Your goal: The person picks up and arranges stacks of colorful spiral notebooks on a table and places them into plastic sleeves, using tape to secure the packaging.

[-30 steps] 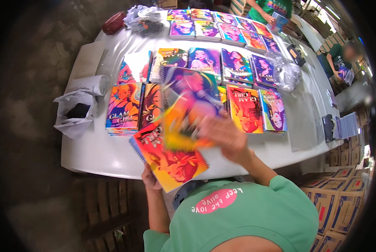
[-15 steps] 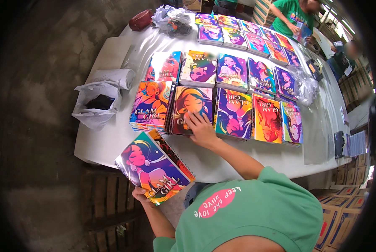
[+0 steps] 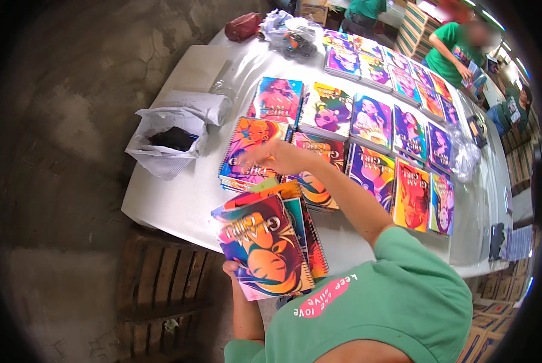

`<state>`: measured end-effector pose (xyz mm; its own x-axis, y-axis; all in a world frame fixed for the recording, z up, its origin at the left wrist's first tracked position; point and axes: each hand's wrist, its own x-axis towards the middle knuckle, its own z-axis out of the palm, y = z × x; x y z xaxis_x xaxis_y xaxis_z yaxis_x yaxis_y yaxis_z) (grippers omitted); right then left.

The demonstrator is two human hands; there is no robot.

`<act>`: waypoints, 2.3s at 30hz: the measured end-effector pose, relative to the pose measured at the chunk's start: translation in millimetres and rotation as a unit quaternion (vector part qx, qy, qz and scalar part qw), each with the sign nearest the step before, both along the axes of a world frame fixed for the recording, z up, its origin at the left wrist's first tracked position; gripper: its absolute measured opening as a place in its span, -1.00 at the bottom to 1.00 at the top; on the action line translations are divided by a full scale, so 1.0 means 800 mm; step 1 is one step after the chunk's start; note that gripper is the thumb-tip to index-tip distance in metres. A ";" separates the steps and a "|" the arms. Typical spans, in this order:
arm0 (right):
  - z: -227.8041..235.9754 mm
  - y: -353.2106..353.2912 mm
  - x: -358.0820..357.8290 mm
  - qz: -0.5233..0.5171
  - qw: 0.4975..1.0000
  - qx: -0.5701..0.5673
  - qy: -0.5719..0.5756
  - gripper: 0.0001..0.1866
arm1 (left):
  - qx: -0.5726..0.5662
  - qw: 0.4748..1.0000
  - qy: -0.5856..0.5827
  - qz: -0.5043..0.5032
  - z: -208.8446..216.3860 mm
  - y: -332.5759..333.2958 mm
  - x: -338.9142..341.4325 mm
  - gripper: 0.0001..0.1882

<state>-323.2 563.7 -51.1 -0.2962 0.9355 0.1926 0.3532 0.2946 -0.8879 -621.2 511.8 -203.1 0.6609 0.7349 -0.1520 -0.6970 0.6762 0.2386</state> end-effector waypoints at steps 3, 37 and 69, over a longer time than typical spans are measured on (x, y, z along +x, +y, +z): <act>-0.092 0.039 -0.052 -0.276 0.895 0.122 -0.328 -0.66 | -0.027 0.991 0.130 0.015 -0.051 -0.009 -0.054 -0.58; 0.001 0.011 0.122 -0.322 0.912 0.217 0.135 -0.88 | 0.035 0.995 0.068 0.057 -0.020 0.093 0.062 -0.20; -0.046 -0.164 0.265 -0.356 0.908 0.114 -0.189 -0.60 | 0.026 0.989 0.030 -0.140 0.011 -0.005 0.208 -0.21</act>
<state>-111.4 432.9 -87.8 0.2824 0.8647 0.4153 0.7934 0.0328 -0.6078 -454.6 507.6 -194.1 0.8309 0.5319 -0.1633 -0.4675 0.8265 0.3135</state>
